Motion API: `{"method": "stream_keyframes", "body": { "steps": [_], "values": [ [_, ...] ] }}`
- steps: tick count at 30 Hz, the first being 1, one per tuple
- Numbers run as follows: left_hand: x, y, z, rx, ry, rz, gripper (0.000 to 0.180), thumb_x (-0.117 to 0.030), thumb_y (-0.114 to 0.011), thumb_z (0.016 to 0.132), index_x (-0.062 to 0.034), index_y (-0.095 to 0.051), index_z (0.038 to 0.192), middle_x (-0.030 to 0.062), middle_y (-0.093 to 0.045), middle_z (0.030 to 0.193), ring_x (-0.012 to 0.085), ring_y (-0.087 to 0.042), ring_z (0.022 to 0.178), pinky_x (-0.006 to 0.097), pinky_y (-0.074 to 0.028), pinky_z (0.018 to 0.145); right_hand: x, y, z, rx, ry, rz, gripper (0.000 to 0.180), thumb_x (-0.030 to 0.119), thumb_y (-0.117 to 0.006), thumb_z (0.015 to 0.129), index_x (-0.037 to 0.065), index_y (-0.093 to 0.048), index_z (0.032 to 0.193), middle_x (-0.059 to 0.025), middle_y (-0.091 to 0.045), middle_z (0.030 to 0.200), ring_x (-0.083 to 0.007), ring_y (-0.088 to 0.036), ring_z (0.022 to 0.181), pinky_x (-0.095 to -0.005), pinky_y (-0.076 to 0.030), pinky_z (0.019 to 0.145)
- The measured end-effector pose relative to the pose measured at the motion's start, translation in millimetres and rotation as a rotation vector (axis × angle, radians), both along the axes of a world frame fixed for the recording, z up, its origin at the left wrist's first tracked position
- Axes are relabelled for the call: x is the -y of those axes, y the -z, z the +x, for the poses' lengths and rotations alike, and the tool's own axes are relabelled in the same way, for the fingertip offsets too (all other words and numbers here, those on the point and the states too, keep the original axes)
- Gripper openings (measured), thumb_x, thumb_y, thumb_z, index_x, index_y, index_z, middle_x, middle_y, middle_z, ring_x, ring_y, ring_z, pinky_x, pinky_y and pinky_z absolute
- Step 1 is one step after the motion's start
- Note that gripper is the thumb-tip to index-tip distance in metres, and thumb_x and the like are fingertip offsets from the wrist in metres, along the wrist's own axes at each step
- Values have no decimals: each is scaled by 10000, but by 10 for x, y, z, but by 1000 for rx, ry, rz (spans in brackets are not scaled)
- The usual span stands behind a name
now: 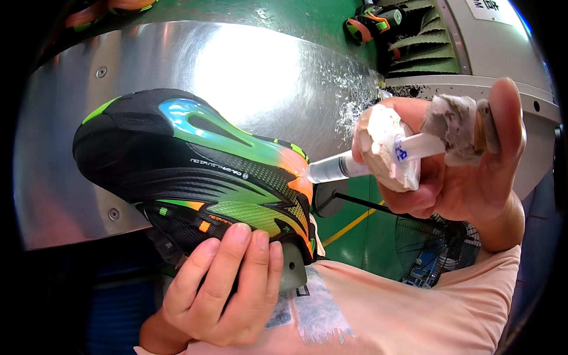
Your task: The person applies a liquid substance along the seams and edges of a shoe using a syringe, repeatedly picking up shoes from an assembly line and placing them back after treatment.
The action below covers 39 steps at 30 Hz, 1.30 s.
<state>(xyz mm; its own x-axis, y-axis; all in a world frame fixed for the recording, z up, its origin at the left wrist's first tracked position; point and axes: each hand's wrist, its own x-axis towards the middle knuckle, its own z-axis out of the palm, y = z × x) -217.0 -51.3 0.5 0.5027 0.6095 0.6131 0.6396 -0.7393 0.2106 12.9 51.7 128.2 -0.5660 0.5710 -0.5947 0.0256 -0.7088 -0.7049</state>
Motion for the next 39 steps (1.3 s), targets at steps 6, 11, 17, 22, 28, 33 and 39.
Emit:
{"method": "stream_keyframes", "body": {
  "steps": [6,11,17,22,28,33,39],
  "values": [
    [-38,60,174,81,1,18,136,-78,-588,793,-59,-693,876,73,-666,936,248,-648,929,360,-501,818,-165,-161,-275,184,69,-156,1173,912,-194,675,-94,-351,1257,-87,-473,873,-71,-314,551,-212,-212,456],
    [-23,-73,0,127,39,11,123,-49,-598,778,-48,-695,853,91,-667,909,269,-652,914,367,-518,791,-73,-205,-346,-3,-10,-89,1157,897,-209,694,-87,-326,1291,-120,-485,998,-87,-343,624,-205,-256,500],
    [-14,-236,-58,42,21,-4,130,-50,-588,774,-50,-694,850,85,-661,901,262,-650,913,360,-518,792,46,-382,-371,192,38,-11,1141,874,-202,725,-67,-266,1366,-175,-471,1186,-109,-398,749,-236,-325,571],
    [-28,-255,-48,51,13,-32,136,-48,-585,767,-54,-695,847,84,-657,905,259,-648,918,357,-518,795,225,-456,-353,647,159,79,1170,885,-239,702,-81,-264,1361,-163,-479,1196,-104,-426,761,-238,-352,598],
    [-54,-276,-30,43,-25,-25,134,-53,-579,770,-47,-692,843,86,-655,909,259,-647,915,356,-516,797,-37,-442,-639,468,-22,-39,1246,940,-327,575,-130,-363,1211,-76,-522,910,-63,-422,653,-190,-357,557],
    [-87,-164,41,136,-14,6,137,-56,-568,776,-35,-686,843,91,-653,911,264,-648,905,358,-515,788,-11,-457,-782,707,-304,231,1218,933,-365,559,-136,-424,1139,-47,-517,835,-24,-414,611,-156,-338,521],
    [-95,-80,102,187,-30,16,143,-58,-554,787,-22,-681,842,100,-654,906,269,-651,897,363,-514,785,49,-403,-758,705,-280,184,1178,899,-473,541,-116,-442,1137,-70,-533,894,-38,-443,662,-162,-355,550]
  ]
}}
